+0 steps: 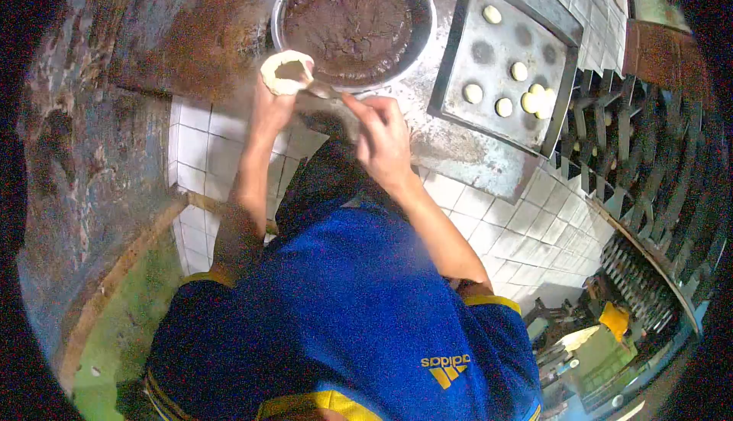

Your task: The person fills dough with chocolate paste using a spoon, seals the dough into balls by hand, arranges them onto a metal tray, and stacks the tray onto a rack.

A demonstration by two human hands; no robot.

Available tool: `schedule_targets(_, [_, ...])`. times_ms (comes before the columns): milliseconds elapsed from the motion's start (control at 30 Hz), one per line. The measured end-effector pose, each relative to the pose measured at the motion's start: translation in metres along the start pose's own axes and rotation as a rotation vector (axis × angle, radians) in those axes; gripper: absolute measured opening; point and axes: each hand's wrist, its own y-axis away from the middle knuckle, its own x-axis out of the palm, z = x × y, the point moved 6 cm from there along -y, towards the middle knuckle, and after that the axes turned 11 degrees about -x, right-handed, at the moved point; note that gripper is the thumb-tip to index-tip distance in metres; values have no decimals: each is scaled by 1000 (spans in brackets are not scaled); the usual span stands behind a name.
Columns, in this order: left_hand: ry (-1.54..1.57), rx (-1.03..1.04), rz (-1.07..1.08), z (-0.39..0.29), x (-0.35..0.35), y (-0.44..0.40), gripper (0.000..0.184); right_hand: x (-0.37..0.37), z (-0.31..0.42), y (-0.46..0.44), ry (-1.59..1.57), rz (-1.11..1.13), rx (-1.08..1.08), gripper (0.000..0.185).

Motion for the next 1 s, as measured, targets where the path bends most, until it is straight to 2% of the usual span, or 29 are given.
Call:
schedule_targets(33, [37, -151, -53, 15, 0, -5, 24, 4, -14, 21, -38, -74, 60, 54])
schedule_targets(100, [-66, -165, 56, 4, 1, -9, 31, 18, -67, 80, -54, -135, 331, 38])
schedule_targets(167, [-239, -140, 52, 5, 7, -5, 38, 43, -149, 164, 79, 37, 645, 31])
schedule_targets(200, [-135, -96, 197, -12, 15, -1, 41, 45, -167, 187, 134, 131, 519, 39])
schedule_targets(233, [-140, -89, 205, -13, 18, -1, 41, 34, -159, 169, 136, 121, 522, 39])
schedule_targets(300, [-167, -5, 378, -16, 38, 5, 41, -10, -99, 73, 74, 223, 342, 63])
schedule_targets(333, [-182, -46, 488, -36, 46, 10, 40, -28, -64, 34, -62, 147, 254, 68])
schedule_targets(367, [-183, -39, 501, -38, 50, 11, 40, -44, -33, -1, -192, 69, 160, 72])
schedule_targets(433, [-264, -102, 672, -37, 64, 13, 41, -61, 10, -43, -222, 94, -11, 80])
schedule_targets(567, [-211, -74, 853, -61, 70, 13, 43, -73, 31, -73, -158, 203, -94, 70])
schedule_targets(600, [-290, -54, 874, -67, 66, 13, 48, -76, 28, -75, -220, 206, -48, 63])
schedule_targets(633, [-287, -54, 866, -72, 65, 15, 48, -76, 26, -77, -283, 211, -1, 55])
schedule_targets(667, [-140, -25, 838, -81, 63, 19, 50, -76, 22, -75, -350, 144, 39, 39])
schedule_targets(700, [6, 5, 809, -90, 60, 22, 52, -72, 16, -72, -349, 146, 35, 39])
schedule_targets(733, [-9, 13, 833, -92, 56, 23, 56, -70, 7, -68, -441, 103, 89, 36])
schedule_targets(800, [107, -39, 771, -91, 55, 29, 52, -69, 0, -65, -607, 62, 246, 29])
schedule_targets(833, [222, -92, 710, -91, 53, 31, 47, -73, 6, -67, -605, 61, 245, 29])
schedule_targets(867, [227, -243, 667, -86, 49, 33, 39, -74, 11, -66, -730, 60, 353, 37])
schedule_targets(900, [227, -242, 669, -87, 50, 37, 39, -75, 16, -65, -855, 58, 463, 44])
schedule_targets(933, [329, -271, 610, -86, 51, 37, 35, -79, 23, -67, -853, 55, 462, 44])
schedule_targets(967, [430, -299, 549, -85, 52, 36, 32, -90, 34, -74, -560, 50, 251, 54])
schedule_targets(1000, [427, -255, 516, -84, 55, 35, 30, -96, 42, -79, -414, 53, 146, 59])
